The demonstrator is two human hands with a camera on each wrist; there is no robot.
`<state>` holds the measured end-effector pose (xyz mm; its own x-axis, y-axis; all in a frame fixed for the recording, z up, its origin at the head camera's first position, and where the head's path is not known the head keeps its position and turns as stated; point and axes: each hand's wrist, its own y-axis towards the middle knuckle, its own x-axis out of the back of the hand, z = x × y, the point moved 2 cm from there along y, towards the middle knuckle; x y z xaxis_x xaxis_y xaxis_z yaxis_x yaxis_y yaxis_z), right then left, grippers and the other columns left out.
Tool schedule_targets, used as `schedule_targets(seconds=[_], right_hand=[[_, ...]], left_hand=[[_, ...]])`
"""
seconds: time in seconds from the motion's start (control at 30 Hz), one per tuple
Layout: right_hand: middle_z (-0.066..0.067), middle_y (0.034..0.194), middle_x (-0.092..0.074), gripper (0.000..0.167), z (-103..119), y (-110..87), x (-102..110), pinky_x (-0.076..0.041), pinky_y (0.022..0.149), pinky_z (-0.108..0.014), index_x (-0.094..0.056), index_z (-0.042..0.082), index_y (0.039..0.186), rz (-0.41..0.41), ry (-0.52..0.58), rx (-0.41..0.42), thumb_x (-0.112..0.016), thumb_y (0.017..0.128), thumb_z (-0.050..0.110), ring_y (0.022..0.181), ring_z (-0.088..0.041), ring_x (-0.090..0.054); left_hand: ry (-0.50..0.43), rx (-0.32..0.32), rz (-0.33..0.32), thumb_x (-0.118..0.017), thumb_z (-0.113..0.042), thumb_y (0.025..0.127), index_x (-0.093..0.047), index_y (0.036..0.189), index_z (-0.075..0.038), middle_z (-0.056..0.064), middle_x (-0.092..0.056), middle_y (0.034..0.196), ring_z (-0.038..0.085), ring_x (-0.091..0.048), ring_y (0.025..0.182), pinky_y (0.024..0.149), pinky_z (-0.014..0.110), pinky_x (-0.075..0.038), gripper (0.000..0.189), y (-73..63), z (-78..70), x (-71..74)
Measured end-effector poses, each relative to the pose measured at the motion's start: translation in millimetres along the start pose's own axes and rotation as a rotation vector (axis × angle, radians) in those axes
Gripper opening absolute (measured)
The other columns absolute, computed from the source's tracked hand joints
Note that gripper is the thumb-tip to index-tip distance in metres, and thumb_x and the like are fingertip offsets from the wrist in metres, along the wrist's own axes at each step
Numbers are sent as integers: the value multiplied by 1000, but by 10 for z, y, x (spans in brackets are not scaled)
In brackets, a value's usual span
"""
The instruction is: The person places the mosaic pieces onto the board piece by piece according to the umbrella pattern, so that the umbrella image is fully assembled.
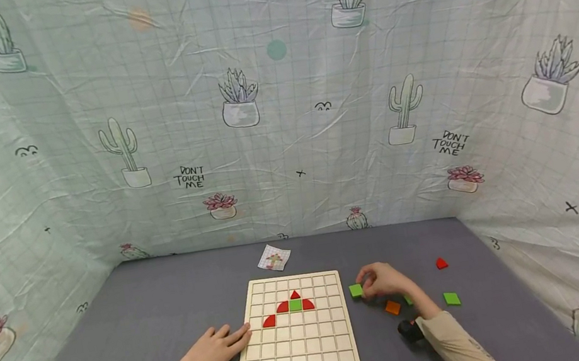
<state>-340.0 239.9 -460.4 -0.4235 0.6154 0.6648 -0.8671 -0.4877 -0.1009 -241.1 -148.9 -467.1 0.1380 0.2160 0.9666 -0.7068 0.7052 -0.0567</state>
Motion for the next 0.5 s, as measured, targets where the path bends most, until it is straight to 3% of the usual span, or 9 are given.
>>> schedule_targets(seconds=[0.17,0.5], right_hand=[[-6,74,-64,24,115,62,-108,-44,52,-30,-61,3,97,-8,24,8,-67,75,10,58,-12,-55],[-9,71,-63,25,486,108,-395,-38,46,-26,-59,-2,95,-75,14,59,-67,72,3,51,-9,-47]], left_hand=[[3,0,0,-43,-72,73,-39,135,-18,0,-41,140,20,-47,105,77,38,-37,83,-2,-4,10],[0,-2,6,-43,-72,73,-39,135,-18,0,-41,140,21,-48,105,78,39,-38,83,3,-2,22]])
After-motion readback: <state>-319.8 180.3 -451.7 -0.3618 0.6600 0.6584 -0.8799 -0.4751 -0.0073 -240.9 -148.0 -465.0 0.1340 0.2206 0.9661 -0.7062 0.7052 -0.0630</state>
